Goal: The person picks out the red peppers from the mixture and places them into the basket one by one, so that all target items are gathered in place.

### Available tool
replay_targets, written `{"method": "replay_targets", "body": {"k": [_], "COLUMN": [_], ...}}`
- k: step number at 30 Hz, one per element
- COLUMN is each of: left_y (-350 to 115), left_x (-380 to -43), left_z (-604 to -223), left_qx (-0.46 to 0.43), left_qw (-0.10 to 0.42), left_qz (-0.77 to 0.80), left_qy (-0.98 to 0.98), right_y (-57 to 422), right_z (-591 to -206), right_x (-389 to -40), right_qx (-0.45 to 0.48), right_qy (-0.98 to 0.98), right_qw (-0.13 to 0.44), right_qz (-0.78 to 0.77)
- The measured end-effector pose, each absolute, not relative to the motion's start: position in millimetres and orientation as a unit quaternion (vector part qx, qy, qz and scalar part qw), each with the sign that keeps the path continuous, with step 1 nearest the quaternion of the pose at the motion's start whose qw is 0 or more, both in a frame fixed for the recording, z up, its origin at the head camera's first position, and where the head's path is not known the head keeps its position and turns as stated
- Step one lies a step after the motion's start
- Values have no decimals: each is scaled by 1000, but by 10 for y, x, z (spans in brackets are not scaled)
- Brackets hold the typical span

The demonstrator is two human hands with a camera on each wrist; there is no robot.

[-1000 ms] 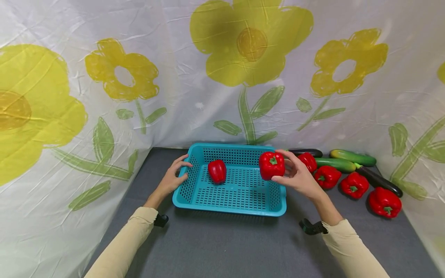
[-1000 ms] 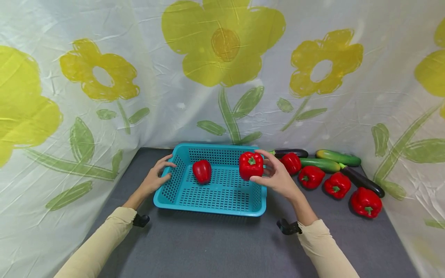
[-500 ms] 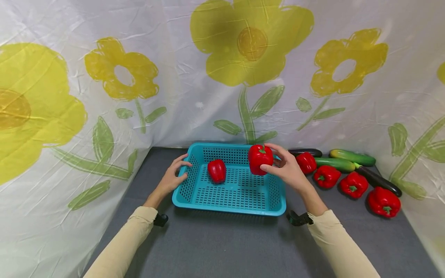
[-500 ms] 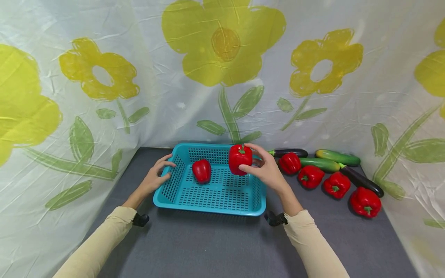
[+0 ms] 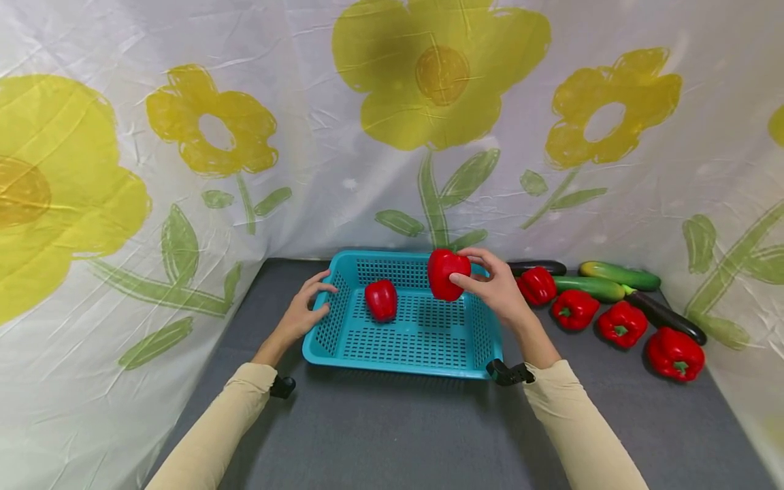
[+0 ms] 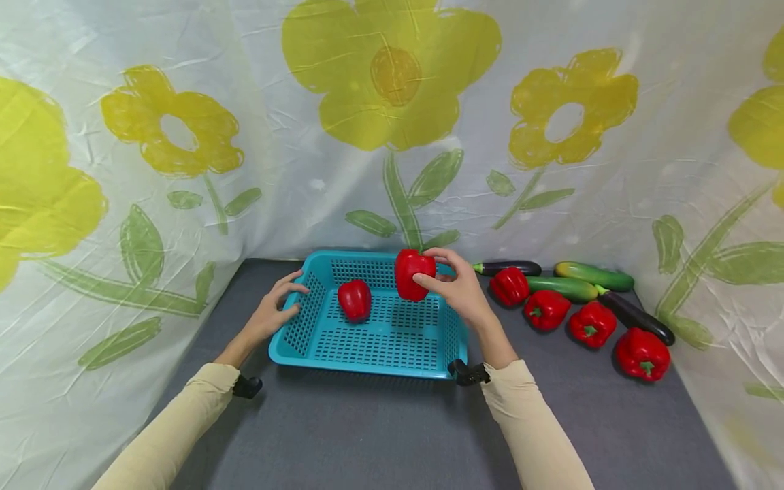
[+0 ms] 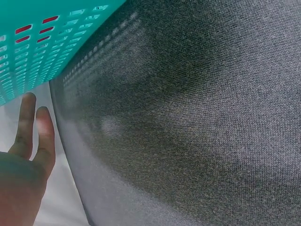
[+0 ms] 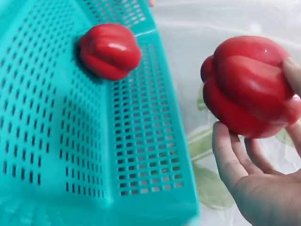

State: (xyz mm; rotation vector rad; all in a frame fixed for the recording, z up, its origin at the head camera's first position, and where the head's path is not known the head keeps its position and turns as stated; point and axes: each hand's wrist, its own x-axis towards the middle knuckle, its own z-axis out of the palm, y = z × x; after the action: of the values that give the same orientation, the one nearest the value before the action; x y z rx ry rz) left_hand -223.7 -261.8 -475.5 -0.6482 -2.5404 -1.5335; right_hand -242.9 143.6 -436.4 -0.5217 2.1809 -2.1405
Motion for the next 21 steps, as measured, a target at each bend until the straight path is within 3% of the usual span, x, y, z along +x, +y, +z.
{"method": "replay_targets", "body": {"k": [12, 21], "left_y": [-2640, -2607], "left_x": [-2231, -2232], "left_z": [-4795, -4773], "left_qx": [-214, -210], "left_qw": [56, 55], "left_qz": [-505, -499], "left_qy": [-834, -839], "right_y": [1358, 1303], "right_z": [-4398, -4458], "right_x": [-2474, -2546], "right_qx": [-147, -180], "right_qy": [685, 671], "right_qw": [48, 53], "right_qz": [-712, -718]}}
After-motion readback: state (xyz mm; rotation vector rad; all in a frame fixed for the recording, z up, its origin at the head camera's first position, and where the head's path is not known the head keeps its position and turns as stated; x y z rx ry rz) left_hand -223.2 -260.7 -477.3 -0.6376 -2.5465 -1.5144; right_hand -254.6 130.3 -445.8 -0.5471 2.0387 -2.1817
